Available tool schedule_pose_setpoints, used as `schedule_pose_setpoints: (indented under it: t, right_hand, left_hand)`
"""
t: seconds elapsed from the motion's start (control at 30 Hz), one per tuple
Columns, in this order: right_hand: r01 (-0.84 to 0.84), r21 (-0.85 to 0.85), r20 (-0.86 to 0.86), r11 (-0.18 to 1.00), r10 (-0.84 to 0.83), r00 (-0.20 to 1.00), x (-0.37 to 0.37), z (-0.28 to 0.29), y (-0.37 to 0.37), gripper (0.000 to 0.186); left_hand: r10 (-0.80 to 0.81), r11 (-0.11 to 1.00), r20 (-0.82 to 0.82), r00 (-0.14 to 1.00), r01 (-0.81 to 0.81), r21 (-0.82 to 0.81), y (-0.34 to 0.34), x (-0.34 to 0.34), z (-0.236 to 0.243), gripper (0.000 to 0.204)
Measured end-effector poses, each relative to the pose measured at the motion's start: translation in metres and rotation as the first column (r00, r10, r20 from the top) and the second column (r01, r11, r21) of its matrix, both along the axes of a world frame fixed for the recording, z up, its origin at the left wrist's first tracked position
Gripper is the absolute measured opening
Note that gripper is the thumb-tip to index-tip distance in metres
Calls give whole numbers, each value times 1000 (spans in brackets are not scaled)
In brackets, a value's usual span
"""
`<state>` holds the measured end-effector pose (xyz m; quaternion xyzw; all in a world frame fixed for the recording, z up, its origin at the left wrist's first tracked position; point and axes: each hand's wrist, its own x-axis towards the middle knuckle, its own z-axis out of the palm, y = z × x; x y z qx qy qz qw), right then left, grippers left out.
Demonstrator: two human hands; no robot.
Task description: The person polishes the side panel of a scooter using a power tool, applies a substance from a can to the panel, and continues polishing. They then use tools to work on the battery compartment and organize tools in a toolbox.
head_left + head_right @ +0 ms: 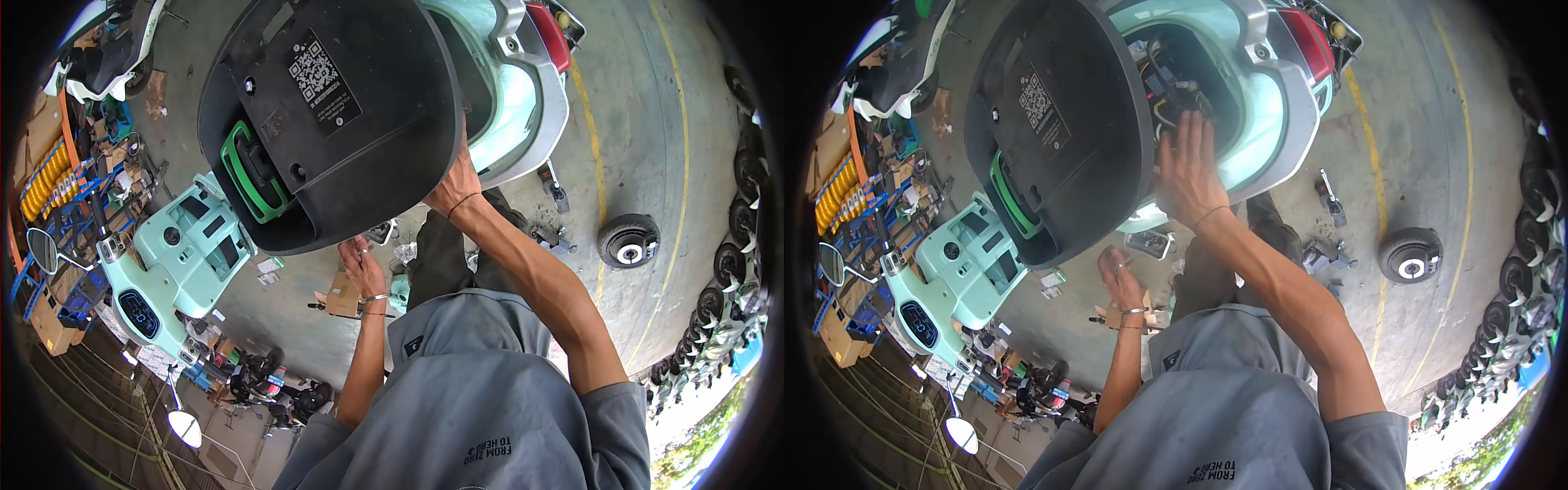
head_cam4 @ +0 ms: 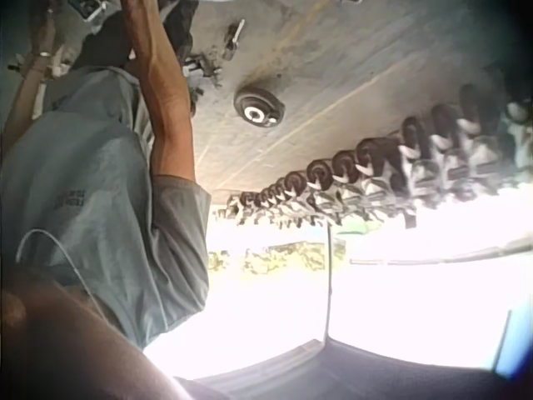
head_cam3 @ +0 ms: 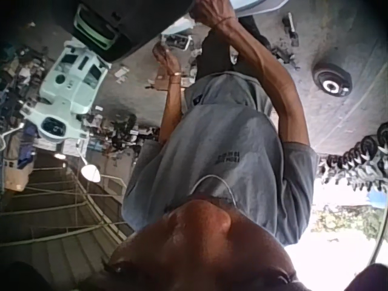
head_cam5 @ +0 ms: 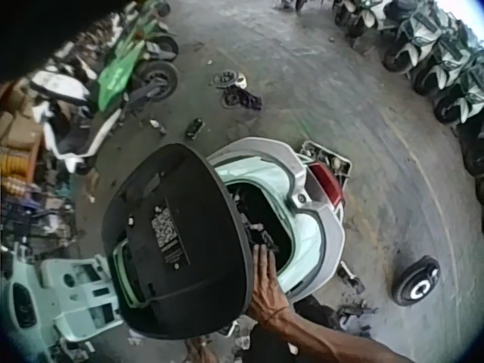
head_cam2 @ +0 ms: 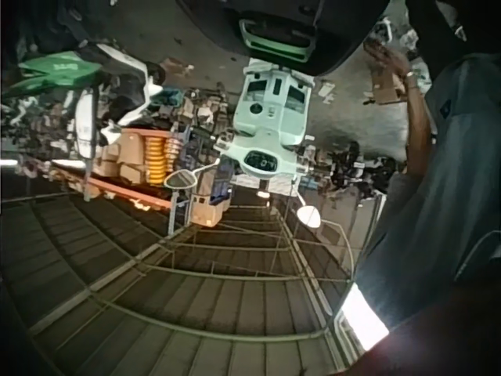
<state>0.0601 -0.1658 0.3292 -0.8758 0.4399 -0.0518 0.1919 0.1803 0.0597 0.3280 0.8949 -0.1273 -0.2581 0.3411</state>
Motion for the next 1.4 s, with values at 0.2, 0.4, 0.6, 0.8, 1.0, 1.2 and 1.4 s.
schedule_pose_setpoints:
  t: [0.2, 0.4, 0.6, 0.8, 1.0, 1.2, 1.4]
  right_hand:
    - [-20, 19, -51, 1000, 21, 998, 2, -4, 9, 57]
    - [-16, 31, 30, 999, 15, 999, -7, 5, 2, 55]
    - [273, 1, 286, 962, -262, 922, -112, 59, 28, 35]
    - [895, 384, -23, 225, -967, 253, -321, -16, 107, 41]
    - [712, 360, -735, -603, -653, -183, -465, -56, 279, 26]
    - [590, 540, -680, -600, -725, -115, -489, -89, 222, 33]
    - [677, 696, -358, -238, -933, 40, -673, -106, -16, 30]
  left_hand:
    - [-29, 997, -209, 978, 43, 64, -10, 33, 14, 42]
    - [-81, 996, -408, 910, 65, -52, -18, 52, 2, 36]
    - [-186, 981, -467, 865, 192, -35, -33, 53, 10, 36]
    - [-284, 950, -321, 903, 311, 36, -49, 47, 16, 34]
    - [-501, 863, -241, 831, 501, -66, -95, -25, 29, 39]
    - [-519, 854, -25, 855, 516, -66, -172, -108, 61, 35]
    - [-549, 828, 58, 834, 552, -99, -300, -237, 59, 33]
